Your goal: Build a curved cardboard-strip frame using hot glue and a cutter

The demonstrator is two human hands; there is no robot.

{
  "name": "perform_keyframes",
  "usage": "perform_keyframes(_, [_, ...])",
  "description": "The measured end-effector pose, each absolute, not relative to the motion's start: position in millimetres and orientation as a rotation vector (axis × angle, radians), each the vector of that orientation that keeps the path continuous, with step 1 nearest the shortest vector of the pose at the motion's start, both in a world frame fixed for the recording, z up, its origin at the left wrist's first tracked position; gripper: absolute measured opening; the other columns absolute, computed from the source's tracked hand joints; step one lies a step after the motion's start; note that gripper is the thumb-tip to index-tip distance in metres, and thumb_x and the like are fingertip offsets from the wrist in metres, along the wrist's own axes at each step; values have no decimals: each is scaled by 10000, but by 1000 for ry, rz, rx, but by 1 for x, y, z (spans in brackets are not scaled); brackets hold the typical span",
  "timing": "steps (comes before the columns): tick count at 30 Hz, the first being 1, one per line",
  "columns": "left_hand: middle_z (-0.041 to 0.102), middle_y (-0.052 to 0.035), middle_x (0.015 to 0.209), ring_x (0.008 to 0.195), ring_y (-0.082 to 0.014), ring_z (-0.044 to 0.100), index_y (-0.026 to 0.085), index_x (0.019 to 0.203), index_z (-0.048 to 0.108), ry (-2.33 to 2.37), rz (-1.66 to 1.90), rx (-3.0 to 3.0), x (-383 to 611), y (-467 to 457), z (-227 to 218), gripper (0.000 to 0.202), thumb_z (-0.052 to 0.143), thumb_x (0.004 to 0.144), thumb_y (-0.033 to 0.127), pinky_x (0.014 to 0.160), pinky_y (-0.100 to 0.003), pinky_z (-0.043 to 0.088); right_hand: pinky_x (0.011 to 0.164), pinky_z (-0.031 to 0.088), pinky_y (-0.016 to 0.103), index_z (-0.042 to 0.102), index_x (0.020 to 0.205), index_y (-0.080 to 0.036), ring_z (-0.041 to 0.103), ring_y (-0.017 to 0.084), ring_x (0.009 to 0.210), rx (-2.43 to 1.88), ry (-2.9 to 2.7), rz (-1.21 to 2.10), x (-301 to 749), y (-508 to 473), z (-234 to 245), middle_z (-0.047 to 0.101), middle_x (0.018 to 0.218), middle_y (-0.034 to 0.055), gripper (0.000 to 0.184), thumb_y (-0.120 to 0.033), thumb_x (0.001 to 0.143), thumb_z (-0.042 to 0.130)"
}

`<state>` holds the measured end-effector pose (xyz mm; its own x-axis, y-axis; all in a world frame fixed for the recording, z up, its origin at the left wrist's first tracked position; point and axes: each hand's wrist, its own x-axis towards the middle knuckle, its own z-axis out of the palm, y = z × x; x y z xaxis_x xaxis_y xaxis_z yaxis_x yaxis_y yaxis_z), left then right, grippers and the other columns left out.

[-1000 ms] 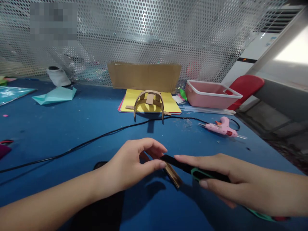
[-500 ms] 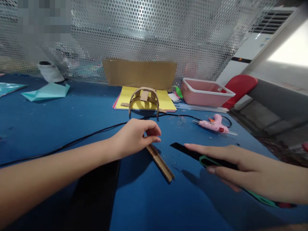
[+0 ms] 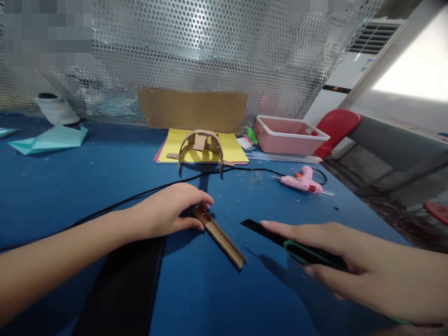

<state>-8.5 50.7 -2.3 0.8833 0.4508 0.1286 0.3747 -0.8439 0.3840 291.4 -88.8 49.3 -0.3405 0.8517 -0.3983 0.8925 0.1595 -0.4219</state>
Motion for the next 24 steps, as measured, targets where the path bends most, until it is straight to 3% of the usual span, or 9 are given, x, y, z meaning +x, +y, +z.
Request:
perform_keyframes(4, [708, -43, 897, 845, -173, 627, 185, 951, 646, 534, 325, 2795, -24, 38, -4, 123, 567, 913, 271, 741, -256, 484, 990, 483, 416, 263, 1496, -356, 585, 246, 1172, 1572, 2541, -916, 265, -76, 46, 538, 1397, 47, 599, -286, 926, 434])
perform_keyframes(7, [730, -51, 978, 883, -184, 624, 192, 925, 676, 424, 374, 2902, -31, 29, -4, 199, 484, 956, 236, 795, -275, 494, 849, 547, 355, 312, 1477, -372, 667, 205, 955, 1428, 2570, -870, 245, -65, 45, 642, 1228, 59, 616, -187, 902, 428])
perform_keyframes(11, [712, -72, 1053, 912, -191, 639, 193, 966, 688, 487, 449, 2915, -38, 25, -10, 220, 474, 959, 245, 806, -279, 514, 700, 527, 293, 361, 1459, -360, 668, 169, 750, 1367, 2560, -765, 228, -55, 44, 684, 1064, 71, 638, -107, 876, 420])
perform_keyframes(18, [670, -70, 905, 855, -183, 639, 193, 914, 698, 527, 538, 2941, -39, 26, -18, 257, 449, 965, 234, 762, -282, 534, 642, 477, 259, 398, 1442, -352, 646, 157, 712, 1396, 2548, -786, 218, -49, 41, 695, 947, 51, 582, -162, 894, 451])
perform_keyframes(24, [709, -89, 1004, 920, -198, 640, 176, 946, 705, 480, 553, 2918, -38, 25, -14, 210, 496, 943, 199, 811, -304, 546, 675, 482, 257, 407, 1428, -386, 648, 146, 739, 1400, 2593, -844, 211, -52, 44, 705, 998, 21, 596, -162, 881, 488])
